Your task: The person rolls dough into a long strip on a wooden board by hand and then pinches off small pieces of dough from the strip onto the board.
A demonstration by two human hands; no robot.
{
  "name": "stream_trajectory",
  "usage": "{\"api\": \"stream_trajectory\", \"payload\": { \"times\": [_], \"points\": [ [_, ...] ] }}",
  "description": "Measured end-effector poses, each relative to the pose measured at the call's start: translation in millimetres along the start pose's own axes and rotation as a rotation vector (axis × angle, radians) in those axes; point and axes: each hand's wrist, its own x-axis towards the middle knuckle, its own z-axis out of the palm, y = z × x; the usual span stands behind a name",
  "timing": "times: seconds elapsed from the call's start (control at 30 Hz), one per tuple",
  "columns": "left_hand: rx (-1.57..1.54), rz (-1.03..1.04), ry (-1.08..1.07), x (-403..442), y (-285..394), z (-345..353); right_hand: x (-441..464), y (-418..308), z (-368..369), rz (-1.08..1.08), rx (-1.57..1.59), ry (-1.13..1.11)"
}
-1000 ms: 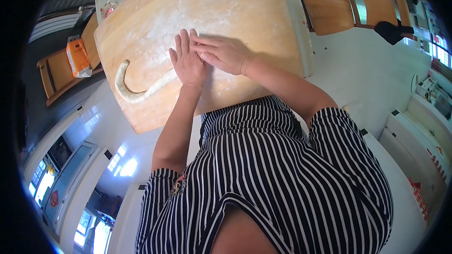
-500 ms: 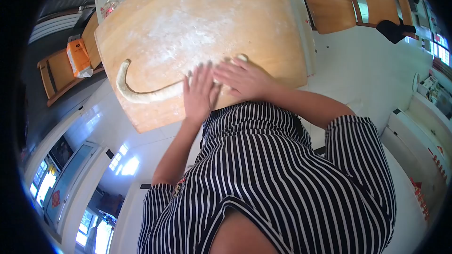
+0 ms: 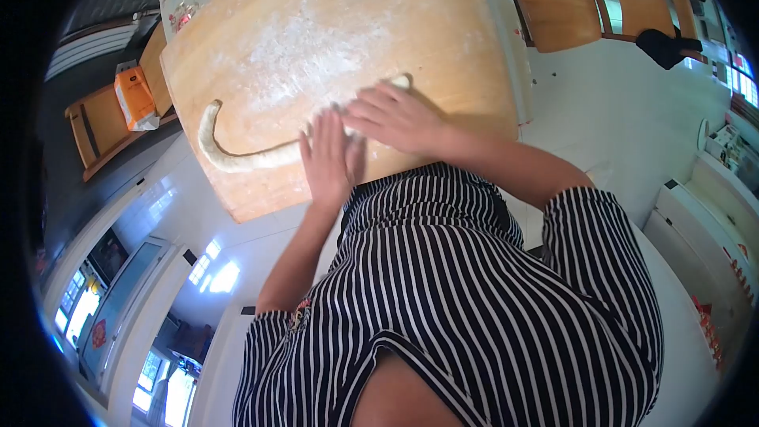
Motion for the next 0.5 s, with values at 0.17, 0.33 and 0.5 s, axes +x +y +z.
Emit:
{"api": "stream_trajectory", "payload": {
  "times": [0.17, 0.33, 0.5],
  "points": [
    [0.098, 0.060, -0.030, 27, -22, -14, 1, -5, -11, 0.097, -0.013, 0.164],
    [0.086, -0.300, 0.172, 146, -74, -10, 114, 46, 6, 0.404, -0.030, 0.316],
    [0.016, -0.217, 0.195, 94, -55, -3, 86, 41, -1, 0.168, -0.016, 0.278]
  ]
}}
